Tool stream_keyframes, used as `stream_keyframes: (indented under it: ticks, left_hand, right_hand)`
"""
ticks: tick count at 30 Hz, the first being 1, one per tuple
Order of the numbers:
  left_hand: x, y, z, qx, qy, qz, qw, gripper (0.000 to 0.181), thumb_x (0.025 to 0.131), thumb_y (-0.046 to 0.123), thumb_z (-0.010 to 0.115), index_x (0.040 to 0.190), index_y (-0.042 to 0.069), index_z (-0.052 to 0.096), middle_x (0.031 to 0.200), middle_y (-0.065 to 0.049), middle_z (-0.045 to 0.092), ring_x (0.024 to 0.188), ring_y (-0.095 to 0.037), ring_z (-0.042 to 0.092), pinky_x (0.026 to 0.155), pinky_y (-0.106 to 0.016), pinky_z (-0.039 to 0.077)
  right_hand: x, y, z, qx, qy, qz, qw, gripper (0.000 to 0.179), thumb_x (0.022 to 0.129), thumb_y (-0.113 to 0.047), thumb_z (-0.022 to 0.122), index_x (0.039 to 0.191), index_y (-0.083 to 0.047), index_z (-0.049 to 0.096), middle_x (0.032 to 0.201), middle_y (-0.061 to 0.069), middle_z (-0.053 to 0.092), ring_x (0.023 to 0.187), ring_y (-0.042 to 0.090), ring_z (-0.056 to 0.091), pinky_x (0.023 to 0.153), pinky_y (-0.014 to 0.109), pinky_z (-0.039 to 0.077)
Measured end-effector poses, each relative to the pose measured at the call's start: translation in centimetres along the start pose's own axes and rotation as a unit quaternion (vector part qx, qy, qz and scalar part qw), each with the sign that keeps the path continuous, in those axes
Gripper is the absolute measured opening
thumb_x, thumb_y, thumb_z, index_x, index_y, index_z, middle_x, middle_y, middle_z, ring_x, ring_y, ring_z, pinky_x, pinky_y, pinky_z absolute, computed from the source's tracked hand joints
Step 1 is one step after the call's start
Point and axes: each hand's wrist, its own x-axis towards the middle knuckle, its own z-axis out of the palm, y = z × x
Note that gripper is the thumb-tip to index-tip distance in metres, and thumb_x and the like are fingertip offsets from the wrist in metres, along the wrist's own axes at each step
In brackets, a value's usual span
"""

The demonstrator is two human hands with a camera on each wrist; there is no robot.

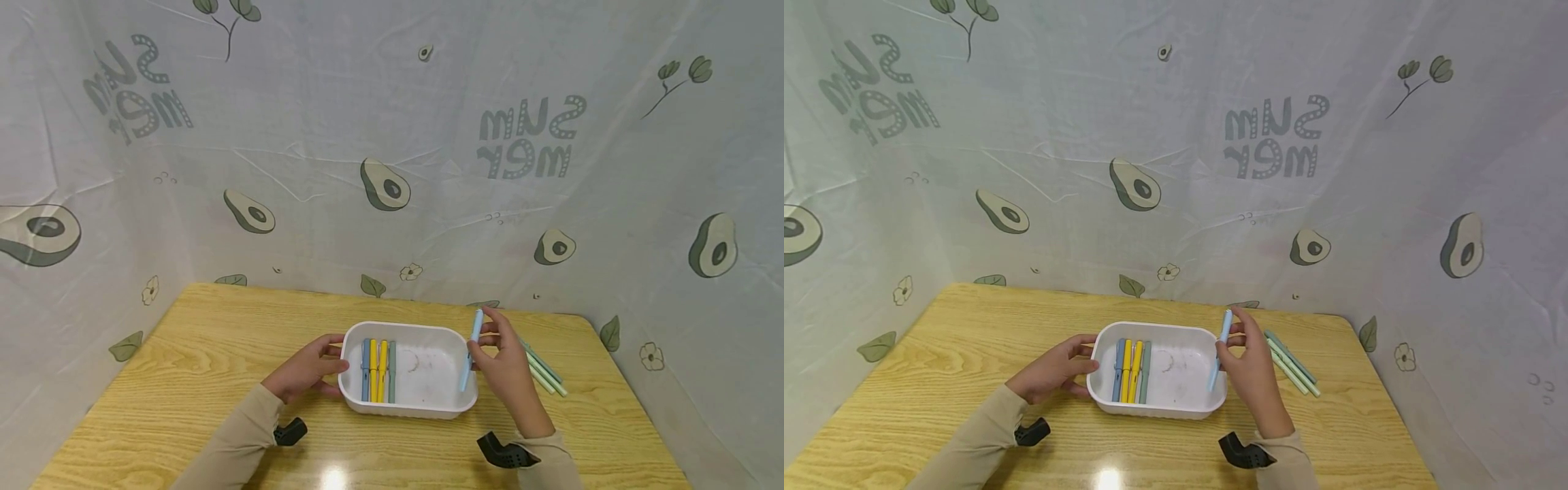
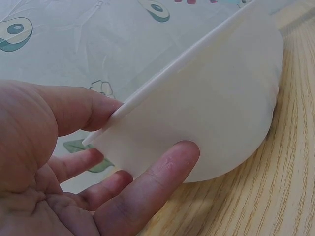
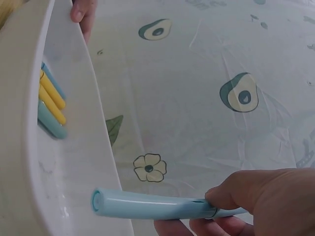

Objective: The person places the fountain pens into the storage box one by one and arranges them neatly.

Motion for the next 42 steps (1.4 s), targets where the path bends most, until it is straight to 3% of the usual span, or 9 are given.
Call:
stream_keyframes:
  ticks: [14, 21, 27, 34, 42]
  left_hand:
    - [0.1, 0.1, 0.4, 0.013, 0.032, 0.000, 0.9994, 0.067, 0.099, 0.007, 0.067, 0.159, 0.011, 0.036, 0.144, -0.026, 0.042, 0.103, -0.033, 0.066, 0.075, -0.048, 0.065]
    - [0.1, 0.0, 0.3, 0.015, 0.032, -0.001, 0.9994, 0.066, 0.099, 0.007, 0.068, 0.158, 0.011, 0.038, 0.140, -0.025, 0.044, 0.102, -0.033, 0.066, 0.075, -0.049, 0.065]
    - [0.1, 0.1, 0.3, 0.019, 0.027, 0.002, 0.9995, 0.064, 0.101, 0.006, 0.064, 0.159, 0.010, 0.036, 0.140, -0.027, 0.044, 0.104, -0.034, 0.065, 0.075, -0.048, 0.065]
    - [0.1, 0.0, 0.2, 0.018, 0.027, -0.002, 0.9995, 0.064, 0.101, 0.006, 0.065, 0.159, 0.010, 0.036, 0.137, -0.027, 0.045, 0.105, -0.034, 0.065, 0.076, -0.048, 0.065]
    - [0.1, 0.0, 0.1, 0.016, 0.022, -0.004, 0.9996, 0.064, 0.102, 0.007, 0.065, 0.159, 0.011, 0.036, 0.134, -0.026, 0.046, 0.106, -0.036, 0.065, 0.078, -0.048, 0.065]
  right_hand:
    - [-0.1, 0.0, 1.0, -0.031, 0.004, -0.042, 0.9986, 0.069, 0.097, 0.001, 0.069, 0.157, -0.012, 0.038, 0.130, 0.018, 0.052, 0.112, 0.035, 0.059, 0.066, 0.029, 0.064]
    - [-0.3, 0.1, 1.9, -0.027, -0.004, -0.060, 0.9978, 0.068, 0.096, 0.003, 0.068, 0.157, -0.010, 0.039, 0.129, 0.019, 0.052, 0.109, 0.035, 0.059, 0.064, 0.032, 0.064]
    - [-0.1, -0.4, 3.0, -0.022, -0.017, -0.051, 0.9983, 0.069, 0.096, 0.003, 0.068, 0.158, -0.011, 0.039, 0.129, 0.018, 0.052, 0.108, 0.032, 0.059, 0.064, 0.028, 0.063]
    - [0.4, -0.5, 5.6, -0.025, -0.054, -0.013, 0.9981, 0.067, 0.097, 0.003, 0.066, 0.157, -0.011, 0.039, 0.126, 0.017, 0.053, 0.104, 0.029, 0.058, 0.063, 0.031, 0.063]
    - [1.1, -0.3, 8.7, -0.095, -0.077, 0.020, 0.9923, 0.063, 0.095, 0.001, 0.068, 0.153, -0.007, 0.045, 0.118, 0.014, 0.058, 0.093, 0.021, 0.057, 0.063, 0.030, 0.055]
